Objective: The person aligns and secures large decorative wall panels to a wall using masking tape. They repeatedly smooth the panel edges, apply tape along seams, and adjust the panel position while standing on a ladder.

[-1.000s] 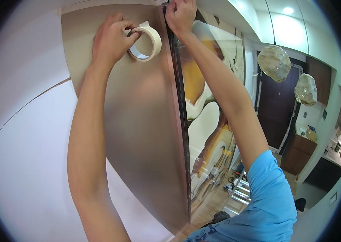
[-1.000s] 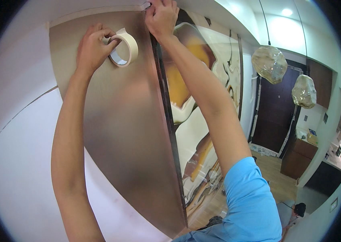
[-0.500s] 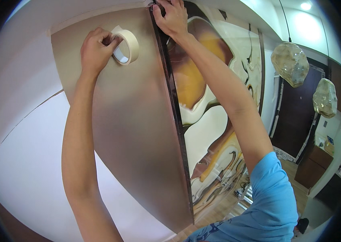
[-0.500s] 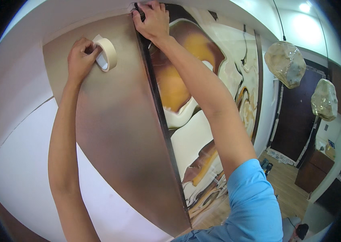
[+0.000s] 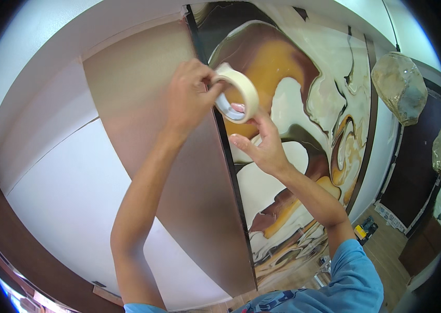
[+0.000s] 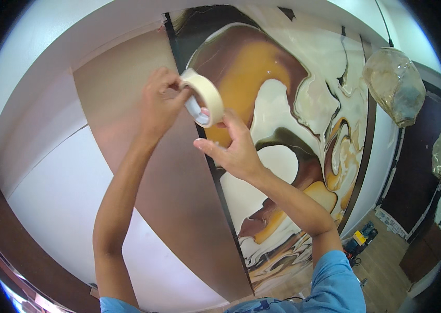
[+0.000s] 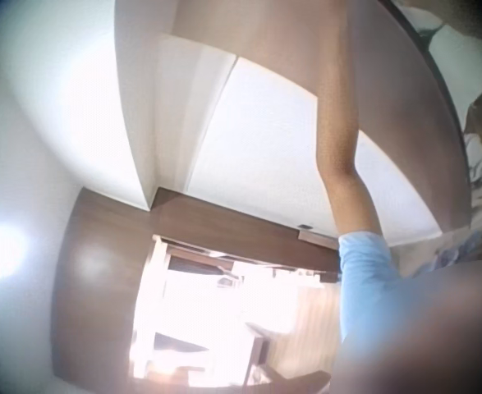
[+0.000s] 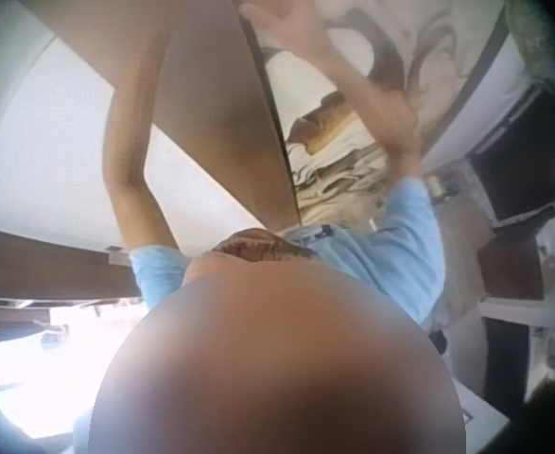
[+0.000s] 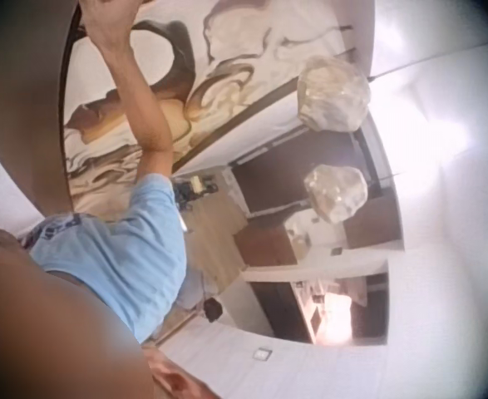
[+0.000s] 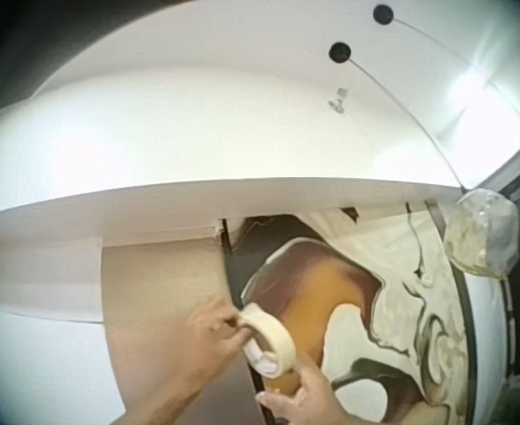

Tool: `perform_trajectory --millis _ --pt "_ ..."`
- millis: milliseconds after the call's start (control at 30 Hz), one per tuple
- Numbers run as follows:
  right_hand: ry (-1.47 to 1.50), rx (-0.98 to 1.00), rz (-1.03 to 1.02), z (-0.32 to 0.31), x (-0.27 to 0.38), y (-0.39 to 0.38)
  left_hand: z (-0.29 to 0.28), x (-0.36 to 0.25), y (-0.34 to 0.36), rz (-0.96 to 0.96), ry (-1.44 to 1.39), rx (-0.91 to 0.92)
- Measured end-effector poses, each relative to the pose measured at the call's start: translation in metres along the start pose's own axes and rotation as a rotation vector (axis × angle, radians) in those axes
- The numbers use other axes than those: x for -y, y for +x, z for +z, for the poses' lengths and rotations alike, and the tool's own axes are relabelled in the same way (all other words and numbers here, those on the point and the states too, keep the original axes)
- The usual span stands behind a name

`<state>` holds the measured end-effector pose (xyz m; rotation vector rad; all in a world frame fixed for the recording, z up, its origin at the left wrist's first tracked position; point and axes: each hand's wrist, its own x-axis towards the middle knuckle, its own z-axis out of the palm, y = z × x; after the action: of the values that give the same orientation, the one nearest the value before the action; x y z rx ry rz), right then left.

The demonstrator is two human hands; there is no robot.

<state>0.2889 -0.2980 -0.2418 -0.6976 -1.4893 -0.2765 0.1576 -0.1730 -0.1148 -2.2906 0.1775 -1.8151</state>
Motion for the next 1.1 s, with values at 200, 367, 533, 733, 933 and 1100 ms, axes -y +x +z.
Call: perform_trajectory --millis 200,367,533,733,933,1100 --pt "-0.052 -0.102 -0.093 -0.040 -0.012 -0.029 0.013 -0.046 -0.002 0.106 -0.079 0.174" --pt "0.022 -0.238 0.155 -0.098 -0.014 -0.138 -0.006 0.006 0.013 0.280 0.065 0.158" --pt "-0.122 -0.418 0.873 -0.133 -0.037 -0.331 -0.013 0.095 0.096 0.173 0.539 0.001" --pt "-0.501 -0.453 1.227 -0.151 0.006 -0.604 -0.030 0.130 0.144 0.326 0.847 0.178" --pt "-0.648 -0.579 1.382 -0.172 0.046 -0.721 -0.040 0.120 0.147 0.347 0.952 0.322" --pt "-0.610 -0.468 1.388 -0.198 0.020 -0.697 -0.043 0.134 0.132 0.248 0.805 0.227"
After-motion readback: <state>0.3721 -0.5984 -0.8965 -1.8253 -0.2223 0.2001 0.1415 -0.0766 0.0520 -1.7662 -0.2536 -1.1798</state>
